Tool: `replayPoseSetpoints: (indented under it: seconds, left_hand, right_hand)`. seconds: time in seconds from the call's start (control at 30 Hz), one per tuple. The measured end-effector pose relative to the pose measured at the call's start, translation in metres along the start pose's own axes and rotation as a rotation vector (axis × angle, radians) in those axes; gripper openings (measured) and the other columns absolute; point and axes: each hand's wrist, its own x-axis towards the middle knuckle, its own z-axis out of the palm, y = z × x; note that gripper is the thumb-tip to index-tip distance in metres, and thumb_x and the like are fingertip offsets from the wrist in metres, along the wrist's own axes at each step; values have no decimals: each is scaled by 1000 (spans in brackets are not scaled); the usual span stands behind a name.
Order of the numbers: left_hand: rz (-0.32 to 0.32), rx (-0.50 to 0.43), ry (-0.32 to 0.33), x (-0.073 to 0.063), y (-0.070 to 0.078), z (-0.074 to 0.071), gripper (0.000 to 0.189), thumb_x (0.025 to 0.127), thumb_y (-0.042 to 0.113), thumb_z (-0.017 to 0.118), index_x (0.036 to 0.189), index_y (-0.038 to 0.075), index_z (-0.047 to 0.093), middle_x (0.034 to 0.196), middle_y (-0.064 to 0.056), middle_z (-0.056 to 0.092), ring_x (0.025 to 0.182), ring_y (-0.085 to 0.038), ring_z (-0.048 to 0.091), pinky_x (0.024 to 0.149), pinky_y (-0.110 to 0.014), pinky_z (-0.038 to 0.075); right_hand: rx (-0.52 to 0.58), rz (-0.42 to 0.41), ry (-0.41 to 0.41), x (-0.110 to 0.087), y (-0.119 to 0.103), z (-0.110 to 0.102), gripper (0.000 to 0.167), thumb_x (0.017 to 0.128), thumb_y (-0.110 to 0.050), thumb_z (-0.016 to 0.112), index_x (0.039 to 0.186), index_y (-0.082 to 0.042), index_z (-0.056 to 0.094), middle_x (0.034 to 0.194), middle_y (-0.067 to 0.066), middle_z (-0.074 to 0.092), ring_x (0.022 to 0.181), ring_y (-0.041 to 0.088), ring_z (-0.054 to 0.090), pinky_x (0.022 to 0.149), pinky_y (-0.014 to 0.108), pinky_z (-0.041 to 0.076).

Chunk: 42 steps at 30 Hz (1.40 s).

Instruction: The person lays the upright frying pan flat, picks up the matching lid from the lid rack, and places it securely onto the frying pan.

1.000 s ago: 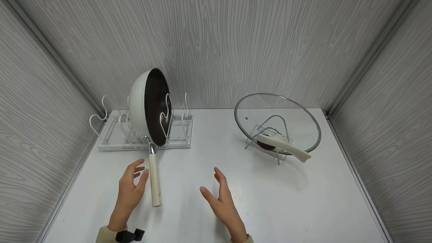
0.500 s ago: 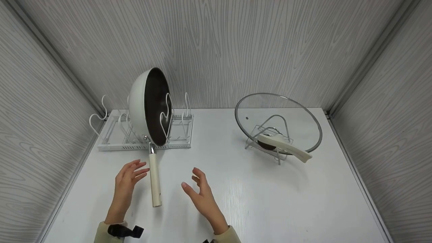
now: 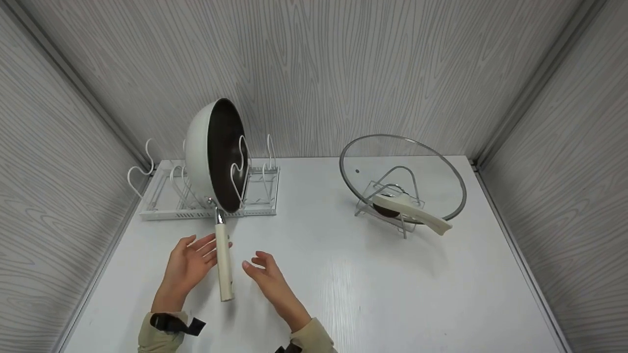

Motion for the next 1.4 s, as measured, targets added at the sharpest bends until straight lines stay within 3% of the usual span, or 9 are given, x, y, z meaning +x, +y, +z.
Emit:
replayPoseSetpoints:
  seconds: [0.13,0.33,0.5,0.67,0.8,1.07,1.2,1.4]
  left_hand:
    - [-97,-186,-68,6,-1,-5,64,107,33,28,149,-13,15,151,-35,29,139,-45,36,114,-43,33]
    - [-138,-241,-44,13,-4,-7,62,105,31,33,149,-12,22,147,-32,38,139,-42,37,115,-44,32]
    - [-151,-235,-30,19,-5,-5,61,104,30,35,147,-12,26,145,-33,41,136,-42,42,116,-46,29]
    - [-183,-173,-24,24,-5,-2,62,104,32,34,148,-11,26,143,-31,46,135,-41,44,115,-47,31]
    - [-222,-165,-26,28,-4,1,67,103,35,33,151,-9,20,146,-31,42,136,-42,43,117,-48,27]
    - [-229,-156,-22,34,-1,9,72,103,41,34,151,-10,20,149,-32,37,135,-43,43,117,-48,27]
    - [-219,-140,-32,37,0,14,70,103,41,36,150,-11,22,148,-33,38,135,-43,42,116,-49,26]
    - [-209,-83,-12,40,-2,16,59,104,31,41,145,-11,31,134,-29,54,118,-39,60,112,-48,35]
  right_hand:
    - [56,65,-18,7,6,13,68,101,-39,53,148,5,30,144,21,45,131,33,49,113,50,32]
    - [222,147,-39,13,9,29,64,101,-37,53,142,8,33,134,19,52,123,29,55,111,46,36]
    - [290,177,-53,18,9,38,58,100,-37,54,135,7,41,124,15,55,112,21,58,105,40,43]
    - [271,180,-74,22,11,47,55,101,-36,52,134,7,44,125,18,57,115,26,58,100,38,44]
    - [272,184,-57,26,13,53,55,100,-36,54,133,7,46,120,17,64,110,25,63,93,36,47]
    - [360,180,-90,37,18,55,50,98,-34,58,129,5,49,109,17,70,98,26,70,98,47,50]
    - [378,196,-97,43,20,55,46,95,-30,62,124,5,53,100,13,70,85,21,71,87,41,57]
    - [407,233,-79,50,27,59,29,90,-12,67,112,6,59,84,7,62,66,14,64,66,29,57]
